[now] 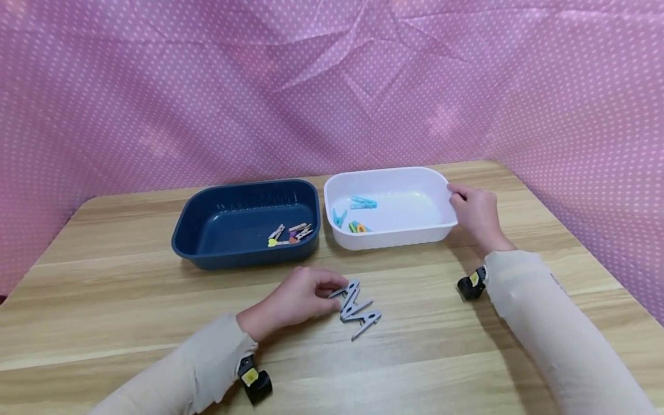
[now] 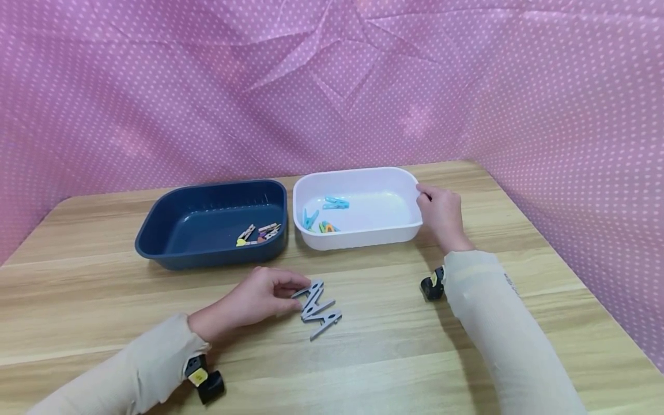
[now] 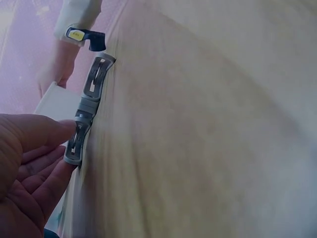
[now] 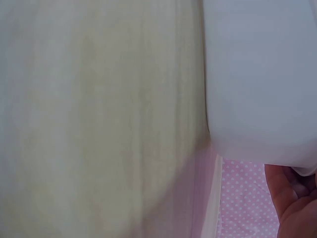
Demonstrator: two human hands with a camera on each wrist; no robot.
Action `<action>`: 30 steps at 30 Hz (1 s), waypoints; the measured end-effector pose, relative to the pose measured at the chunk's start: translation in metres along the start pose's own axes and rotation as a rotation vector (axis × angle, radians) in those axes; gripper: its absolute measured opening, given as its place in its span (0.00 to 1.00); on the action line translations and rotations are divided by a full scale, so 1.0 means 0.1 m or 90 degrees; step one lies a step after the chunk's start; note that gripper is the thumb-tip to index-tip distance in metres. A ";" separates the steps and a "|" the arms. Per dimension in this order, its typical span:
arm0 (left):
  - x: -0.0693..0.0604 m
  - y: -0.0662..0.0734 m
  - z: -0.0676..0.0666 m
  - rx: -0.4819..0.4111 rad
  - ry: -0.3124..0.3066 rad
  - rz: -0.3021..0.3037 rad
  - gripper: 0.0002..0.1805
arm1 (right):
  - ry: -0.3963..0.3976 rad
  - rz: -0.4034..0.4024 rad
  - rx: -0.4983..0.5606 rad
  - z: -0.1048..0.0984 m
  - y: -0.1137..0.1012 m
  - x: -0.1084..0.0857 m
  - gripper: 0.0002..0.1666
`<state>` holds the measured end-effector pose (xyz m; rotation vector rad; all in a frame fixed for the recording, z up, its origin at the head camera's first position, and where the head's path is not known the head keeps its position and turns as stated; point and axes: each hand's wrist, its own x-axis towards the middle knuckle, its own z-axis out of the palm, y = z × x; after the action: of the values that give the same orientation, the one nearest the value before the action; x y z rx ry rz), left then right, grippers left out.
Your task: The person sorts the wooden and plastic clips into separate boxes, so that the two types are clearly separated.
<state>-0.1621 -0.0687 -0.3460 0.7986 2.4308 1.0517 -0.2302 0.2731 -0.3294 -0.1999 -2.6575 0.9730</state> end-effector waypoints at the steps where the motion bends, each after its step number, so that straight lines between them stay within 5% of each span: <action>1: 0.00 0.00 0.00 0.000 0.001 -0.003 0.18 | 0.000 0.000 0.000 0.00 0.00 0.00 0.21; 30: 0.01 -0.02 0.05 -0.021 0.043 -0.017 0.13 | 0.008 -0.013 -0.003 0.00 0.00 0.00 0.20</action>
<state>-0.1610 -0.0665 -0.3512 0.7289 2.4664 1.1227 -0.2298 0.2731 -0.3295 -0.1794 -2.6454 0.9558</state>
